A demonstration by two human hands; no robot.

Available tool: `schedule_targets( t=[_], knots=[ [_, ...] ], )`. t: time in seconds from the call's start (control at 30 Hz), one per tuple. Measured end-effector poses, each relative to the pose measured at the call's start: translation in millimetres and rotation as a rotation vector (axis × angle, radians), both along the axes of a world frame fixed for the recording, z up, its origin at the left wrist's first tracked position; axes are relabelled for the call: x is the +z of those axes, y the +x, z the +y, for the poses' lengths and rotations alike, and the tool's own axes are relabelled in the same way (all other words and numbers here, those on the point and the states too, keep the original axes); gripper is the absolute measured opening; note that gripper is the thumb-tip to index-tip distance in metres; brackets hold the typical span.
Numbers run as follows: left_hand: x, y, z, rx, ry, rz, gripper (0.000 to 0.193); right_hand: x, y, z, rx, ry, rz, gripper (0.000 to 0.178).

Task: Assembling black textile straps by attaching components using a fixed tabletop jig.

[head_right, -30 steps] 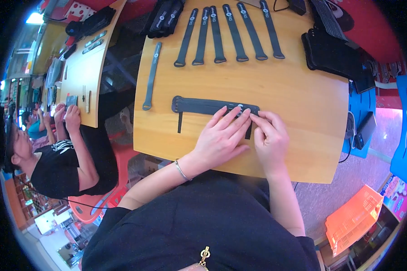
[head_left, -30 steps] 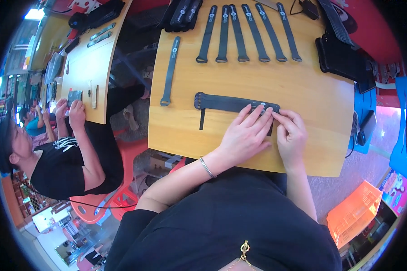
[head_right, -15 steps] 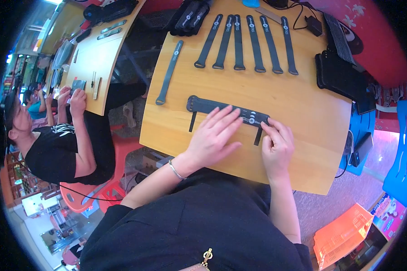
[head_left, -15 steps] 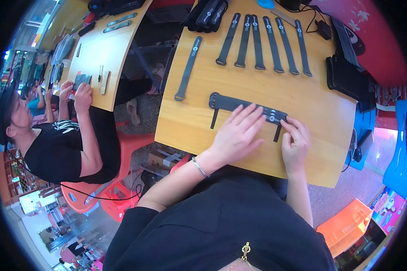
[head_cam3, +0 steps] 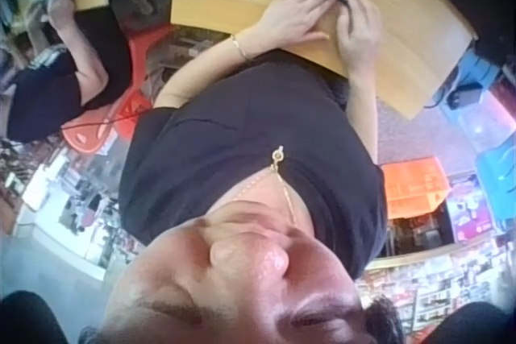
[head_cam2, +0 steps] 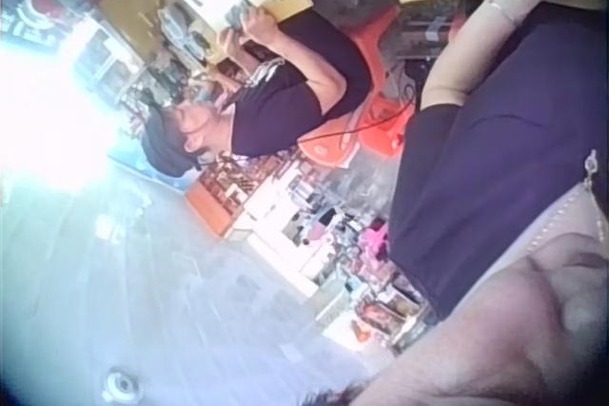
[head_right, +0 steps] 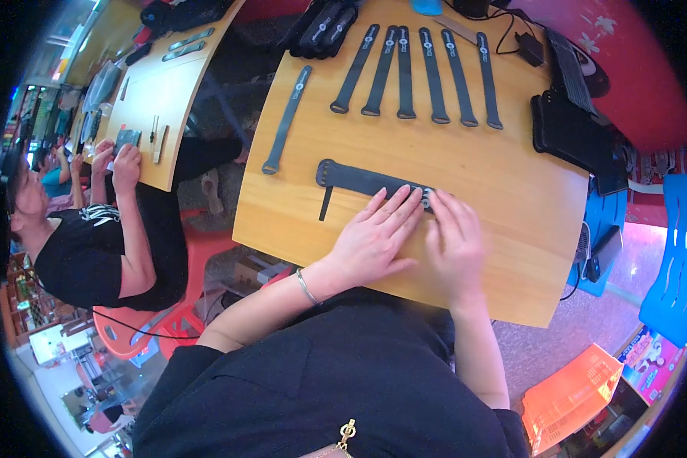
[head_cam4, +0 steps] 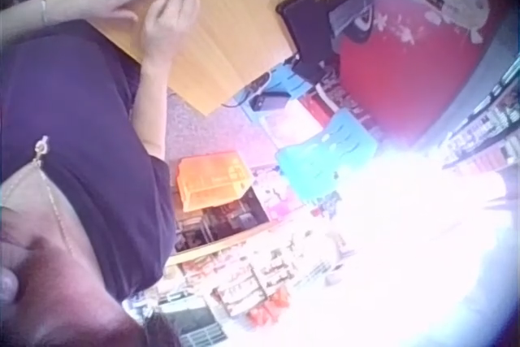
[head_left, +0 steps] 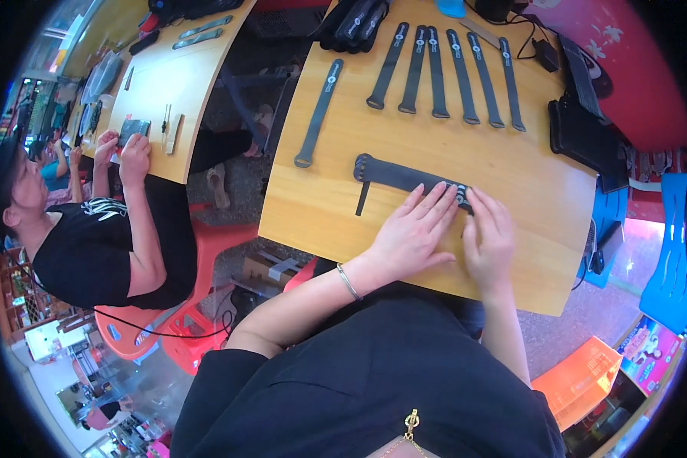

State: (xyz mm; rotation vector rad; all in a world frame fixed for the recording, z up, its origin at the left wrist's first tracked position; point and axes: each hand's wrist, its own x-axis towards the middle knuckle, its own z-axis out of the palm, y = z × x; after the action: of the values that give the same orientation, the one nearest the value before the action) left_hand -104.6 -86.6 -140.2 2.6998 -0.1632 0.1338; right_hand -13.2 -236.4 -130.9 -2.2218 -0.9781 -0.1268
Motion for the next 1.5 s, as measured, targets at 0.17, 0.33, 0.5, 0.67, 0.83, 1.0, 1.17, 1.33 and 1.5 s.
schedule_targets(
  t=[0.17, 0.33, 0.5, 0.67, 0.83, 1.0, 1.17, 1.33, 1.5],
  knots=[
    [-4.3, 1.2, 2.0, 0.012, -0.088, -0.035, 0.067, 1.1, -1.0, 21.0, 0.375, -0.161, 0.146, 0.079],
    [2.2, 1.8, 31.8, -0.117, -0.289, -0.192, 0.041, -3.3, -2.1, 22.8, 0.370, -0.215, 0.145, 0.088],
    [2.8, -14.6, 92.5, 0.193, -0.125, -0.317, 0.038, -1.4, -3.5, 25.3, 0.367, -0.349, 0.087, 0.089],
    [7.4, -18.3, 114.6, 0.344, -0.045, -0.291, 0.037, -0.9, -5.7, 27.9, 0.351, -0.435, 0.006, 0.089],
    [8.2, -19.3, 115.8, 0.338, -0.052, -0.228, 0.035, -0.3, -7.0, 28.9, 0.346, -0.452, 0.009, 0.089],
    [13.1, -13.5, 118.4, 0.235, -0.036, -0.208, 0.031, 0.3, -7.0, 29.2, 0.342, -0.447, 0.017, 0.089],
    [14.5, -11.0, 119.0, 0.211, -0.054, -0.107, 0.028, -0.7, -5.5, 27.7, 0.349, -0.421, 0.024, 0.088],
    [17.8, -6.4, 114.6, 0.254, -0.085, -0.084, 0.024, -1.6, -5.5, 26.2, 0.345, -0.404, 0.039, 0.090],
    [21.0, -2.4, 119.4, 0.271, -0.099, -0.002, 0.023, -2.5, -4.9, 26.2, 0.359, -0.382, 0.061, 0.092]
  ],
)
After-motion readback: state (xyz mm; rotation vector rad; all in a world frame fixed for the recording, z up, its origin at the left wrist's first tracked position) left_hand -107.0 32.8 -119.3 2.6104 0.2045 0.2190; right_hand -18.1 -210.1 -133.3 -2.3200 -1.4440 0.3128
